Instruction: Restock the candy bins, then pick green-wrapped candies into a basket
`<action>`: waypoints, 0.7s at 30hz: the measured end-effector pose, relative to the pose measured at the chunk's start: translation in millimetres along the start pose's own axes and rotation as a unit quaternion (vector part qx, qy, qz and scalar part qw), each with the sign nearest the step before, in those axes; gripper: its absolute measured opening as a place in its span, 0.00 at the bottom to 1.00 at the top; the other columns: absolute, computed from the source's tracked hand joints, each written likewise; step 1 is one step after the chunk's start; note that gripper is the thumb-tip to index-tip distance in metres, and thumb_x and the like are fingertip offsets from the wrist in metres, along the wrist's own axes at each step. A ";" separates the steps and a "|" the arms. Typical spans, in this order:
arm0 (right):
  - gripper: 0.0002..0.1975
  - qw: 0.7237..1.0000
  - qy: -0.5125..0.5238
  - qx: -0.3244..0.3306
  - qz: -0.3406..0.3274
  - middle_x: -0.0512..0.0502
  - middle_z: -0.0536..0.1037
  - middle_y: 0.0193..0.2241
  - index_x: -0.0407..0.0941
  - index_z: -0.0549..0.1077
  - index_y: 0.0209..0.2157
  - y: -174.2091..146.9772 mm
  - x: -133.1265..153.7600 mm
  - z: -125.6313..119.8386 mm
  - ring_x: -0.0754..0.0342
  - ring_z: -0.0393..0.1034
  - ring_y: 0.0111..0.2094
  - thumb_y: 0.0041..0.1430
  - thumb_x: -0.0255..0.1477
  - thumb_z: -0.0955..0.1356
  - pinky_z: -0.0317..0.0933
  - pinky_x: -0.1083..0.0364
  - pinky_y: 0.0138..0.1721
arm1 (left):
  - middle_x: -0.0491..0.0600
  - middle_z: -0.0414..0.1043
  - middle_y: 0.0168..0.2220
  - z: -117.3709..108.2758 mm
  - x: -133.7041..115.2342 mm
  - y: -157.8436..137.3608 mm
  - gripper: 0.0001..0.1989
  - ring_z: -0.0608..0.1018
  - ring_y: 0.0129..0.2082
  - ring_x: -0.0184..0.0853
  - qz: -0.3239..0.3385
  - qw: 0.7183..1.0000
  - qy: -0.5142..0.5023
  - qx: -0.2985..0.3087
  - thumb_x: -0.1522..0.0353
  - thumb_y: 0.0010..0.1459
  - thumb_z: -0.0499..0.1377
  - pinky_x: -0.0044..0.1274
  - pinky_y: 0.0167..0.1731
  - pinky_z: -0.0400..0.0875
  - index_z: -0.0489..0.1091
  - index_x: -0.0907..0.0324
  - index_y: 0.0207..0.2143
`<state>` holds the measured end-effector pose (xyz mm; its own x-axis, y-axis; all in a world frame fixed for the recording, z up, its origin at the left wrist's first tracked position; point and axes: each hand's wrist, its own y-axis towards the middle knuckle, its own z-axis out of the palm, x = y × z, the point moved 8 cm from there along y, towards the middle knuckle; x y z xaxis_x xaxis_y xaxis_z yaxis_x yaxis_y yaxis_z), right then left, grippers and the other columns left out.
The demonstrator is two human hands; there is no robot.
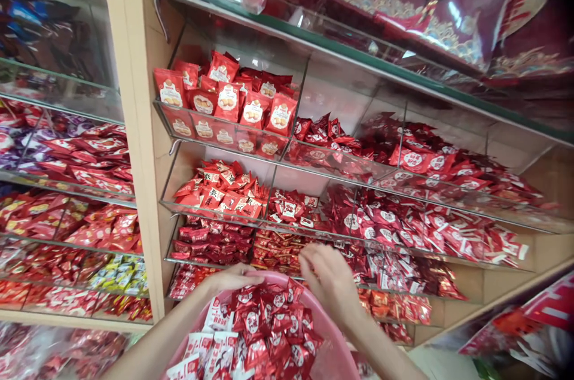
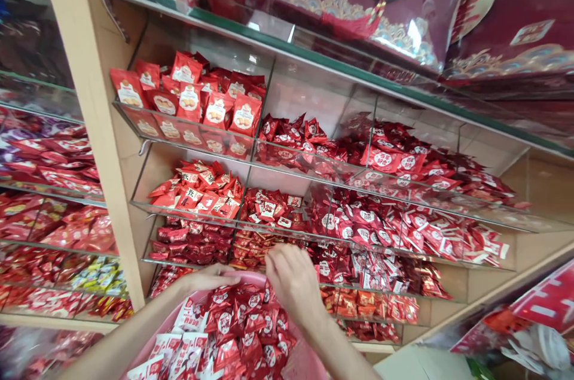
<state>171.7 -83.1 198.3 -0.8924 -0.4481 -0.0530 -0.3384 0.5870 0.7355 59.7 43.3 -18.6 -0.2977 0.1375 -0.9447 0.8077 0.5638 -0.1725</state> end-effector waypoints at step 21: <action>0.11 0.958 -0.216 0.146 0.116 0.40 0.76 0.39 0.43 0.74 0.40 218.6 -160.3 -63.4 0.49 0.70 0.39 0.52 0.26 0.67 0.60 0.55 0.38 | 0.49 0.68 0.28 -4.2 9.4 4.9 0.28 0.66 0.28 0.33 0.003 0.999 -0.011 -0.043 0.46 0.51 0.51 0.24 0.30 0.58 0.71 0.62 0.32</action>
<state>259.7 74.3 410.4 -0.9728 0.0011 -0.2316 -0.1287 0.8289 0.5443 58.7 50.9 -27.1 -0.2807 0.1244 -0.9517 0.7622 0.6315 -0.1422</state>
